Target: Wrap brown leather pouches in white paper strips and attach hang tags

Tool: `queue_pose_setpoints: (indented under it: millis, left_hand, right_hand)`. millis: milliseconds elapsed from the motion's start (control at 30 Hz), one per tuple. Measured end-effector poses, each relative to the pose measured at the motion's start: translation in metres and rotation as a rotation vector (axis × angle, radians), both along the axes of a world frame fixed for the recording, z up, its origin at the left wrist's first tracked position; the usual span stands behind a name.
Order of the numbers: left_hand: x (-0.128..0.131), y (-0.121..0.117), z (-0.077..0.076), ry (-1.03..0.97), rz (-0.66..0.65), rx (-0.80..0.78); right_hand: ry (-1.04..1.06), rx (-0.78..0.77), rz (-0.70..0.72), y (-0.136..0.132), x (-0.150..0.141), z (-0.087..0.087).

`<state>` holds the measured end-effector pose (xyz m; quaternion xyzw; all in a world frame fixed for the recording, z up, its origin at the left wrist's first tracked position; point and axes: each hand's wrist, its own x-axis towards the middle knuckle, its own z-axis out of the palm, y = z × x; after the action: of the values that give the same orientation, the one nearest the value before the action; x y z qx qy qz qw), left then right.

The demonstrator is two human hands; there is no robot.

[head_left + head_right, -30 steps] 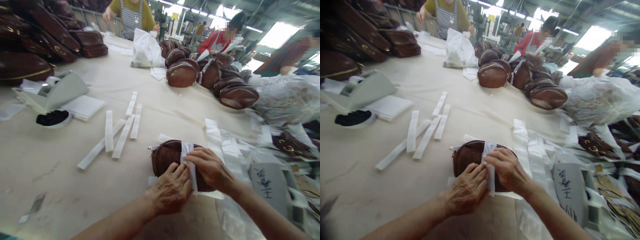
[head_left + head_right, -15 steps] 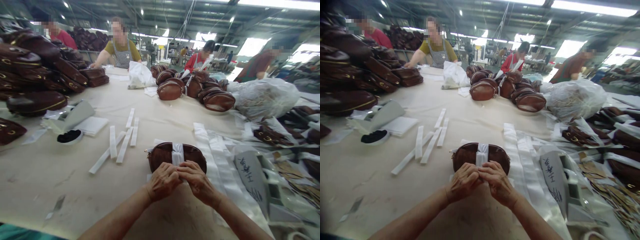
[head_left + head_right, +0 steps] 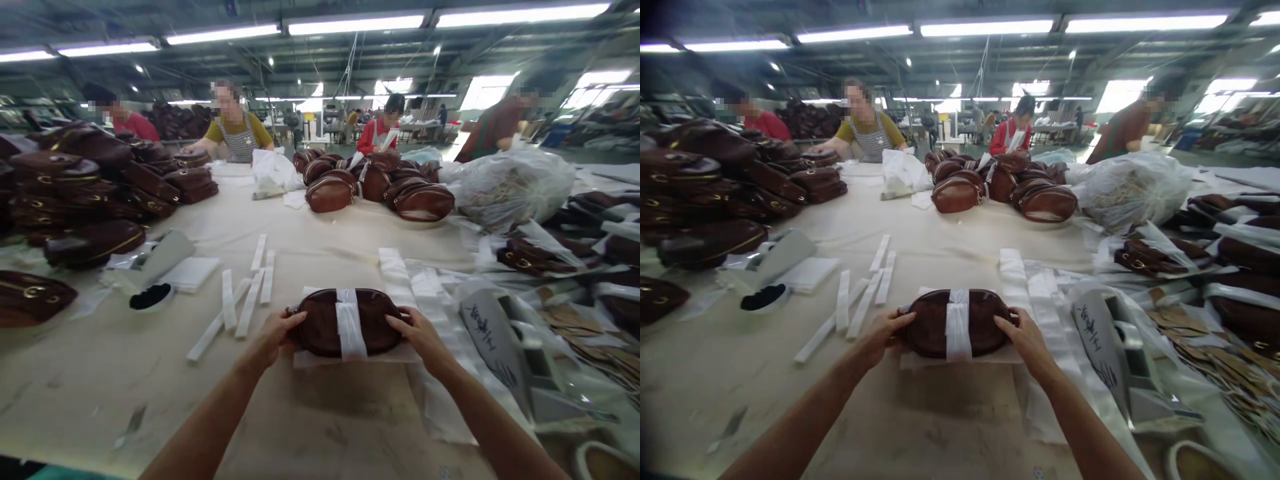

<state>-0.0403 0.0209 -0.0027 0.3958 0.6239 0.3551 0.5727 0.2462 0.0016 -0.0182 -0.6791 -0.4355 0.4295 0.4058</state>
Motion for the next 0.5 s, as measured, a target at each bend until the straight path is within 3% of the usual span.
queue_pose_setpoints:
  millis: [167,267,433,500]
  left_hand:
    - [-0.011,-0.009,0.009,-0.092,0.021,0.208]
    - [-0.021,-0.012,0.008,-0.050,0.047,0.322]
    - [-0.017,-0.019,-0.010,0.077,0.015,0.145]
    - [-0.014,-0.025,-0.016,0.202,-0.005,0.205]
  right_hand:
    - [0.170,0.211,0.009,-0.019,-0.005,0.014]
    - [0.151,0.364,-0.017,-0.028,-0.007,0.017]
    - [-0.278,0.199,0.068,-0.032,-0.009,0.006]
    - [-0.382,0.153,0.099,-0.032,-0.010,0.005]
